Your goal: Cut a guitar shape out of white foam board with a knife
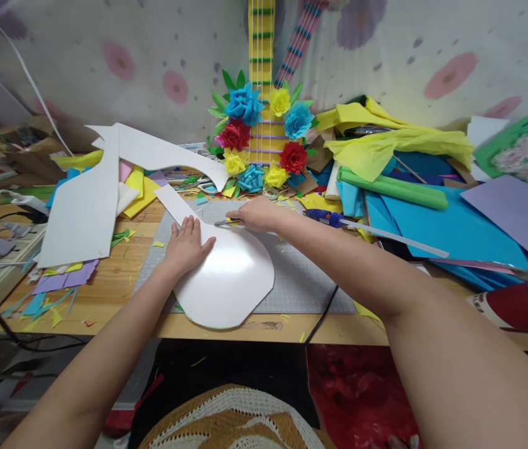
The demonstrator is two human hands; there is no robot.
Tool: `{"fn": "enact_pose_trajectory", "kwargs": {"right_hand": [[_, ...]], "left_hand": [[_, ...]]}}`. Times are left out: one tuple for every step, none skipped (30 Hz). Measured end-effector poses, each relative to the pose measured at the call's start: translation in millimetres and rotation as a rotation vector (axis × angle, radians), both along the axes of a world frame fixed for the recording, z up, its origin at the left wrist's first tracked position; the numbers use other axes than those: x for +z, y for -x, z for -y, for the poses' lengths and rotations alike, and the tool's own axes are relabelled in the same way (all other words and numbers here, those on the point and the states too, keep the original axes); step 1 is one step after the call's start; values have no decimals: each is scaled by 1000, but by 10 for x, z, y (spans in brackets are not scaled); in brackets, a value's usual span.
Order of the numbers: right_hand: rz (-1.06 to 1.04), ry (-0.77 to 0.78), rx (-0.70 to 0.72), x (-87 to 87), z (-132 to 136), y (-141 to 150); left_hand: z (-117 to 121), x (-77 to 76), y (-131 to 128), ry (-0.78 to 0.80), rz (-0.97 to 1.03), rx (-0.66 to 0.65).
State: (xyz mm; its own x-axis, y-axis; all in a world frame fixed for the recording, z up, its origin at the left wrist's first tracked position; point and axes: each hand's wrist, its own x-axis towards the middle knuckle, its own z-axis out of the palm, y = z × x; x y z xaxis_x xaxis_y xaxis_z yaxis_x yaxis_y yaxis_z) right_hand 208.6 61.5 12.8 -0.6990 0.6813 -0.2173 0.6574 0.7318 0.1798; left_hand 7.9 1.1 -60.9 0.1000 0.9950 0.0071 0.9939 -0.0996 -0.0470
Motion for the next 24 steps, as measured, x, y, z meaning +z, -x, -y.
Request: {"fn": "enact_pose_trajectory", "kwargs": {"right_hand": [[-5, 1, 0, -13, -5, -8], [-11, 1, 0, -26, -10, -17], [-17, 4, -1, -38, -15, -25], [-21, 6, -4, -48, -21, -33], [-24, 10, -7, -56, -26, -40], [-25, 12, -10, -62, -31, -47], [-24, 15, -13, -65, -35, -53], [-24, 17, -14, -66, -38, -58], [-25, 20, -15, -66, -40, -64], [-27, 23, -17, -65, -41, -70], [-30, 25, -19, -65, -41, -76], [-33, 29, -21, -65, -41, -83], [-36, 33, -23, -66, -41, -89], [-38, 37, -25, -67, -42, -95], [-38, 40, -27, -70, -43, -101], [-38, 42, -28, -73, -46, -107], [-37, 41, -29, -77, -50, -112], [-36, 39, -29, -81, -55, -117], [-37, 36, -27, -85, -61, -122], [-38, 33, -24, -89, -69, -127], [-40, 31, -21, -92, -77, -133], [-41, 30, -18, -95, -84, -139], [-41, 30, -15, -98, -91, -145], [-41, 30, -14, -100, -96, -153]], "left_hand": [[1, 0, 0, -4, -1, 0], [2, 2, 0, -8, -2, -2], [3, 5, -1, -11, -2, -3], [5, 8, -2, -11, -1, -4], [6, 13, -3, -9, 0, -4], [8, 18, -5, -5, 0, -3], [9, 23, -7, 1, -1, -2], [10, 27, -8, 8, -2, -2], [11, 29, -9, 13, -3, -1], [10, 30, -9, 16, -4, 0], [9, 29, -9, 18, -4, 1], [8, 27, -8, 18, -4, 2], [6, 24, -7, 16, -3, 3], [3, 19, -6, 13, -2, 3], [1, 15, -4, 10, -1, 2], [-2, 10, -3, 7, 0, 0], [-4, 6, -2, 5, -1, -2], [-6, 2, 0, 3, -2, -4], [-8, 0, 0, 3, -5, -4], [-9, -1, 1, 4, -8, -4], [-9, -1, 1, 4, -11, -2], [-9, 0, 1, 5, -13, -1], [-8, 3, 0, 6, -14, 0], [-7, 6, -1, 6, -14, -1]]}}
